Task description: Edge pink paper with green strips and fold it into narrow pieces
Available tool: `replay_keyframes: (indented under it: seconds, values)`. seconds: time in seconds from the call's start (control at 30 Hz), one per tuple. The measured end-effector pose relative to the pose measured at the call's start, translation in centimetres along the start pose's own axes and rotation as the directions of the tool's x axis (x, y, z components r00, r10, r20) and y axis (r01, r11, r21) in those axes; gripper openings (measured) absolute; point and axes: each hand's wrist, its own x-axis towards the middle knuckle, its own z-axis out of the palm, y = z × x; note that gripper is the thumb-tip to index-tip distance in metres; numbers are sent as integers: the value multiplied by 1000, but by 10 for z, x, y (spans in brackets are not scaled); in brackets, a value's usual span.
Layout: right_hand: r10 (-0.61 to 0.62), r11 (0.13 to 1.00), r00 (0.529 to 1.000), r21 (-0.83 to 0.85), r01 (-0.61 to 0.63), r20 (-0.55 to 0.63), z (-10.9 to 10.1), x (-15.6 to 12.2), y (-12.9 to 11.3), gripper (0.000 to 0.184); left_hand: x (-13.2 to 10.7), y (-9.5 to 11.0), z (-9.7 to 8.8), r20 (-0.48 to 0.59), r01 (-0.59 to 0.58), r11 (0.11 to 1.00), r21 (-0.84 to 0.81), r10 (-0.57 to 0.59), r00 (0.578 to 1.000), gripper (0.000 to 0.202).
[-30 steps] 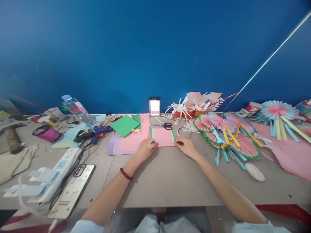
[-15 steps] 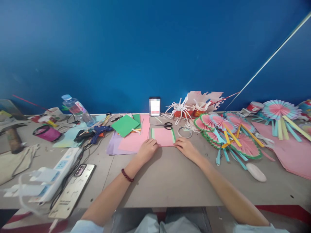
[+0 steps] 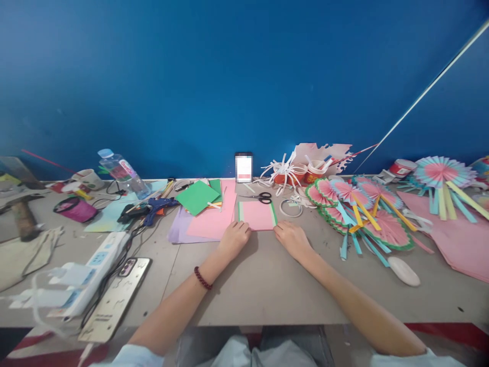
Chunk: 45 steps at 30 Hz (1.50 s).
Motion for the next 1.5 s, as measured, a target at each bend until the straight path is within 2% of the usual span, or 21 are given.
replay_keyframes:
  seconds: [0.2, 0.37, 0.47, 0.6, 0.73, 0.83, 1.0, 1.2, 1.33, 1.5]
  values:
    - [10, 998, 1000, -68, -10, -7, -1, -6, -12, 16, 0, 9, -7, 35, 51, 999, 16, -51, 998, 21]
    - [50, 996, 999, -68, -49, 11, 2, -9, -21, 25, -3, 21, -16, 43, 120, 991, -61, -118, 992, 18]
    - [70, 995, 997, -67, -68, 20, 3, -10, -24, 31, -4, 34, -22, 51, 195, 977, -82, -191, 980, 13]
    - [107, 993, 994, -47, -105, 33, 3, -10, -27, 38, -4, 49, -25, 66, 297, 954, -37, -294, 953, 16]
    - [111, 992, 991, -71, -106, 74, 2, -9, -28, 40, -5, 51, -22, 136, 281, 959, -33, -274, 952, 19]
    - [105, 990, 992, -98, -97, 77, 2, -9, -29, 39, -6, 50, -20, 184, 318, 946, -69, -301, 936, 22]
    - [95, 991, 995, -103, -90, 41, 4, -12, -31, 40, -7, 58, -20, 111, 312, 945, -94, -302, 947, 27]
    - [133, 982, 991, -140, -128, 23, 11, -13, -36, 49, -7, 69, -20, 90, 370, 928, -30, -367, 926, 51]
    - [131, 983, 991, -131, -126, 31, 11, -13, -40, 48, -7, 69, -22, 80, 350, 936, -27, -347, 934, 47]
    - [125, 985, 991, -112, -131, -56, 5, -15, -43, 47, -7, 63, -27, 65, 329, 933, -142, -323, 944, 41]
